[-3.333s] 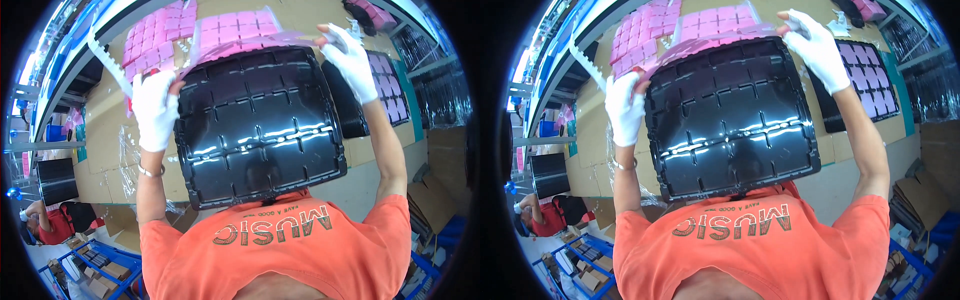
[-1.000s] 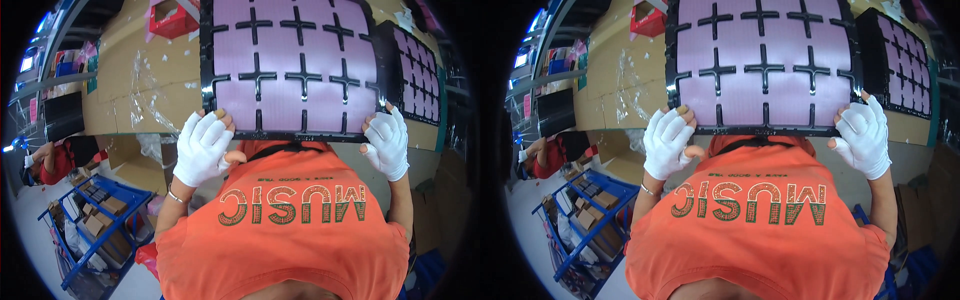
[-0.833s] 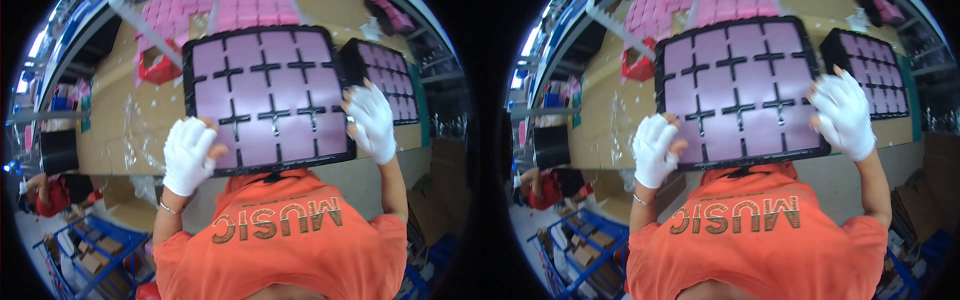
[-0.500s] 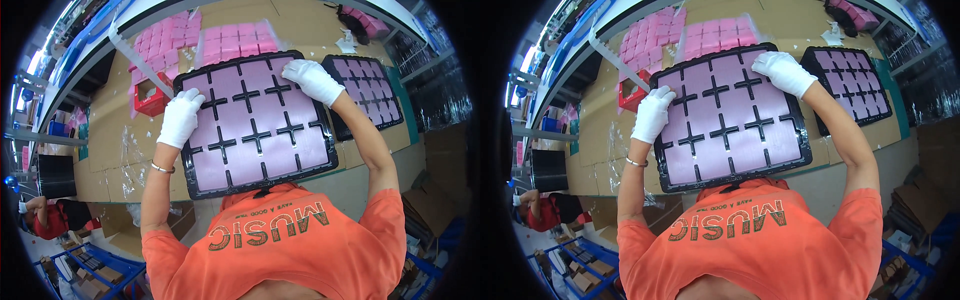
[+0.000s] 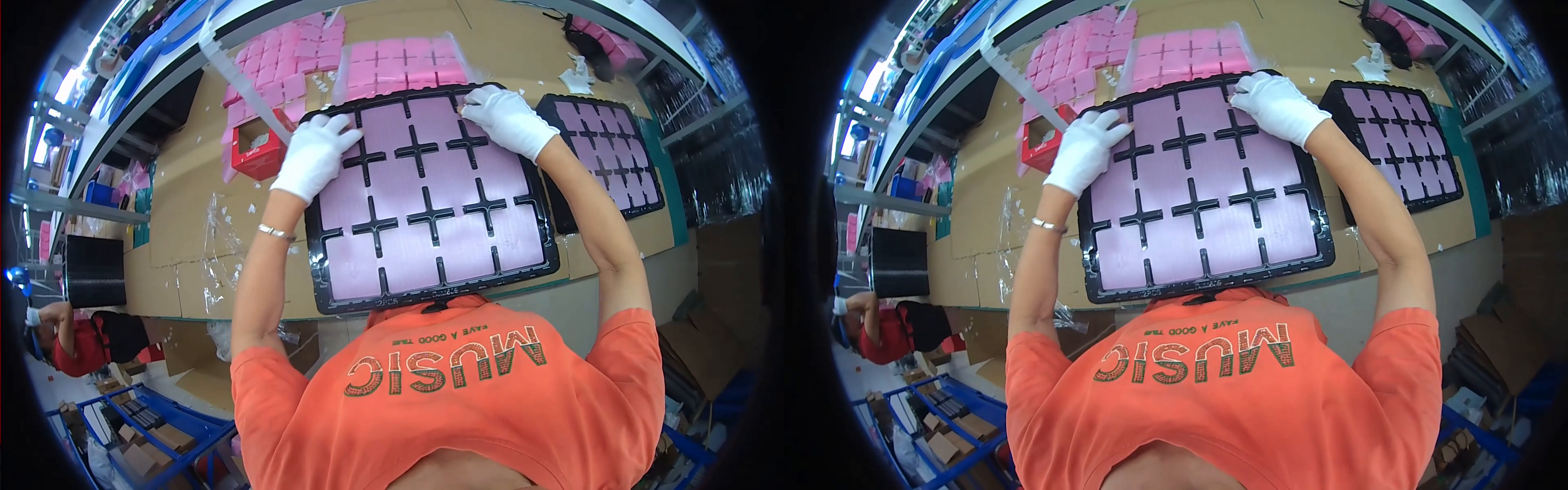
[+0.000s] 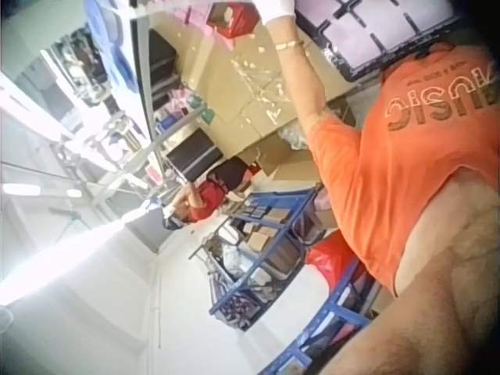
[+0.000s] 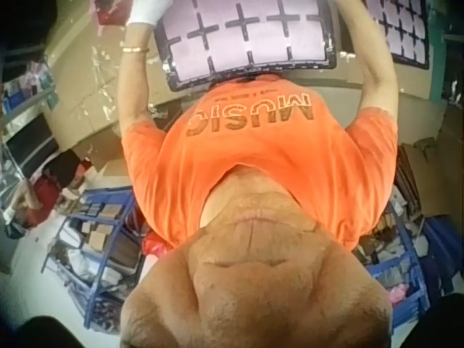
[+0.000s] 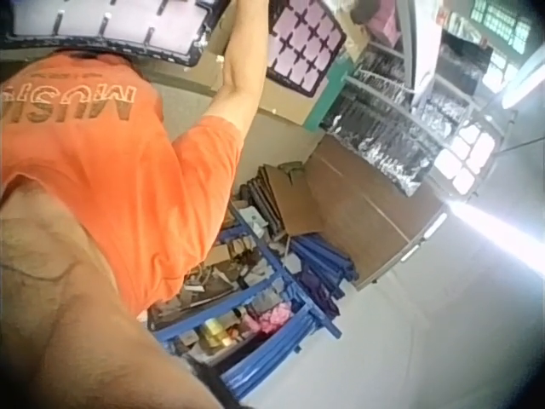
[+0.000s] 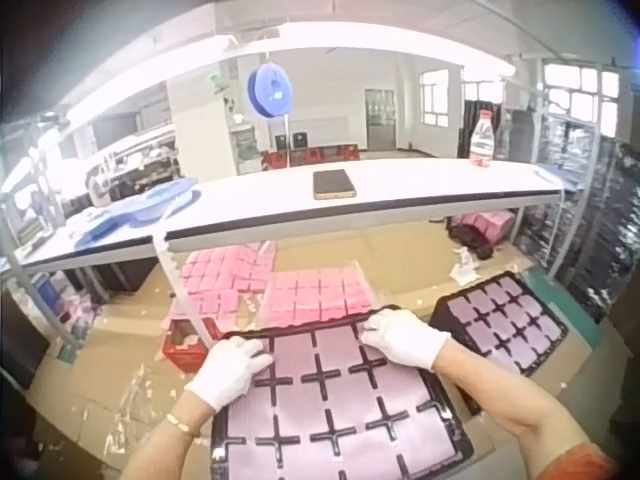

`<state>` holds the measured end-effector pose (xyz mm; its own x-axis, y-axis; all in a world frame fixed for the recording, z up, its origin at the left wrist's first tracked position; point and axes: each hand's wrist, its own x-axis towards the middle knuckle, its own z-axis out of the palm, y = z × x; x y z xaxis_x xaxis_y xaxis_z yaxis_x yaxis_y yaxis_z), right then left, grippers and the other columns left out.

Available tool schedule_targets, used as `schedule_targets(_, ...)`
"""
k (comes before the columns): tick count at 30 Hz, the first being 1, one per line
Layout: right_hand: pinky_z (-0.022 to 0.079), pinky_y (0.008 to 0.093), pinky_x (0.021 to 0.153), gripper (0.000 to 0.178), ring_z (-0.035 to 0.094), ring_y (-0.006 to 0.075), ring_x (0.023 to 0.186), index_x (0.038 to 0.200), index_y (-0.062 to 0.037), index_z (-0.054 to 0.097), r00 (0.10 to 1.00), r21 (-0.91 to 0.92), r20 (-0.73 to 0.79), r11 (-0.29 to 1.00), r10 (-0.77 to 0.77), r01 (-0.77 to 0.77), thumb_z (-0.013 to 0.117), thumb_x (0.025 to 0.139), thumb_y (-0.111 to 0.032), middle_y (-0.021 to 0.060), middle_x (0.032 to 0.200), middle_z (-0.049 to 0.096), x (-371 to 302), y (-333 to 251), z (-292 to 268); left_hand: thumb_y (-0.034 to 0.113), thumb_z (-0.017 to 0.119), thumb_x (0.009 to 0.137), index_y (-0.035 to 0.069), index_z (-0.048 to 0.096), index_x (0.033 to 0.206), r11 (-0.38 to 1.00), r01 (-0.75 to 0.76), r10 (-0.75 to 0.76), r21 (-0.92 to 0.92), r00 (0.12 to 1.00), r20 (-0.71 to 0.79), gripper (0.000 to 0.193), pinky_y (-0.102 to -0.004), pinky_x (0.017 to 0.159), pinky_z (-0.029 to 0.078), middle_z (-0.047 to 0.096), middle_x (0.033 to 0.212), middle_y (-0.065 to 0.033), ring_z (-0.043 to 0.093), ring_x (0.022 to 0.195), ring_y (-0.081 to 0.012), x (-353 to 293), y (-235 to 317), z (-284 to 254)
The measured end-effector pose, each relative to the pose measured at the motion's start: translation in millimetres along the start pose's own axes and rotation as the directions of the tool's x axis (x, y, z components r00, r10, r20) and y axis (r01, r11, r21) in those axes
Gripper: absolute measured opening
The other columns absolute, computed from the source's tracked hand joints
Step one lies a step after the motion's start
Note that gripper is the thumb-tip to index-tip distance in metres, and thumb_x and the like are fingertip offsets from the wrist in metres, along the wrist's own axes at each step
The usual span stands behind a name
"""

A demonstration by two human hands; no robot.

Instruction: The person applies adhesive pieces from a strip onto black plastic trays, fits pink foam sheets into each tray, and stacks the finished trays.

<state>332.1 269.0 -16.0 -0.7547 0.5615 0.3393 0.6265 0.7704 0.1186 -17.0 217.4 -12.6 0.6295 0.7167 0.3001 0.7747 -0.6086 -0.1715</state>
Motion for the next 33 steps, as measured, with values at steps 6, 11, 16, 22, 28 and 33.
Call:
schedule_targets(6, 0.051, 0.0454, 0.079, 0.016, 0.064, 0.0308, 0.091, 0.095, -0.0100, 0.071, 0.993, 0.010, 0.063, 0.995, 0.098, -0.099, 0.059, 0.085, -0.015, 0.0093, 0.092, 0.066, -23, 6, -16, 0.001, 0.064, 0.071, 0.016, 0.070, 0.106, 0.998, 0.059, -0.061, 0.023, 0.994, 0.091, 0.038, -0.0400, 0.082, 0.052, 0.063, 0.109, -0.0040, 0.061, 0.098, -0.0267, -23, -11, -7)
schedule_targets(11, 0.050, 0.0439, 0.080, 0.014, 0.064, 0.0306, 0.091, 0.090, -0.0087, 0.070, 0.977, -0.037, 0.161, 0.990, 0.141, -0.137, 0.061, 0.084, -0.017, 0.0111, 0.092, 0.065, -6, -9, -18, 0.004, 0.064, 0.074, 0.015, 0.070, 0.106, 0.983, 0.146, -0.162, 0.110, 0.975, 0.155, 0.034, -0.0422, 0.081, 0.051, 0.062, 0.104, -0.0051, 0.062, 0.096, -0.0267, -18, -8, -4)
schedule_targets(16, 0.050, 0.0461, 0.080, 0.015, 0.064, 0.0289, 0.092, 0.087, -0.0097, 0.069, 0.925, -0.307, 0.031, 0.884, 0.379, -0.352, 0.064, 0.083, -0.023, 0.0100, 0.094, 0.065, 2, -7, 10, 0.005, 0.065, 0.072, 0.015, 0.070, 0.102, 0.983, 0.144, -0.154, 0.116, 0.984, 0.087, 0.032, -0.0414, 0.079, 0.050, 0.062, 0.100, -0.0055, 0.061, 0.099, -0.0261, -11, -8, 3)
schedule_targets(22, 0.052, 0.0460, 0.081, 0.020, 0.063, 0.0361, 0.095, 0.096, -0.0080, 0.068, 0.840, -0.181, -0.061, 0.822, 0.539, -0.540, 0.059, 0.087, -0.023, 0.0149, 0.101, 0.064, -25, -20, -20, 0.017, 0.068, 0.081, 0.011, 0.072, 0.101, 0.945, 0.316, -0.325, -0.088, 0.938, -0.118, 0.021, -0.0411, 0.087, 0.050, 0.064, 0.117, -0.0108, 0.060, 0.108, -0.0302, -57, -20, -27)
schedule_targets(28, 0.051, 0.0362, 0.080, 0.045, 0.068, 0.0276, 0.086, 0.116, 0.0030, 0.066, 0.387, 0.324, 0.508, 0.246, 0.770, -0.914, 0.061, 0.091, -0.033, 0.0206, 0.103, 0.070, -95, -48, -52, 0.023, 0.071, 0.087, -0.002, 0.069, 0.113, 0.104, 0.779, -0.623, -0.618, 0.535, 0.571, 0.036, -0.0306, 0.064, 0.051, 0.072, 0.084, -0.0115, 0.062, 0.066, -0.0112, -126, 6, -23)
schedule_targets(33, 0.047, 0.0286, 0.064, 0.038, 0.060, 0.0146, 0.066, 0.108, 0.0053, 0.069, 0.442, 0.496, 0.391, 0.220, 0.807, -0.840, 0.067, 0.088, -0.027, 0.0105, 0.088, 0.071, -102, -49, -50, 0.020, 0.073, 0.086, -0.005, 0.071, 0.107, -0.059, 0.680, -0.672, -0.731, 0.514, 0.533, 0.033, -0.0227, 0.058, 0.044, 0.070, 0.082, -0.0044, 0.057, 0.066, -0.0073, -126, 20, -19)
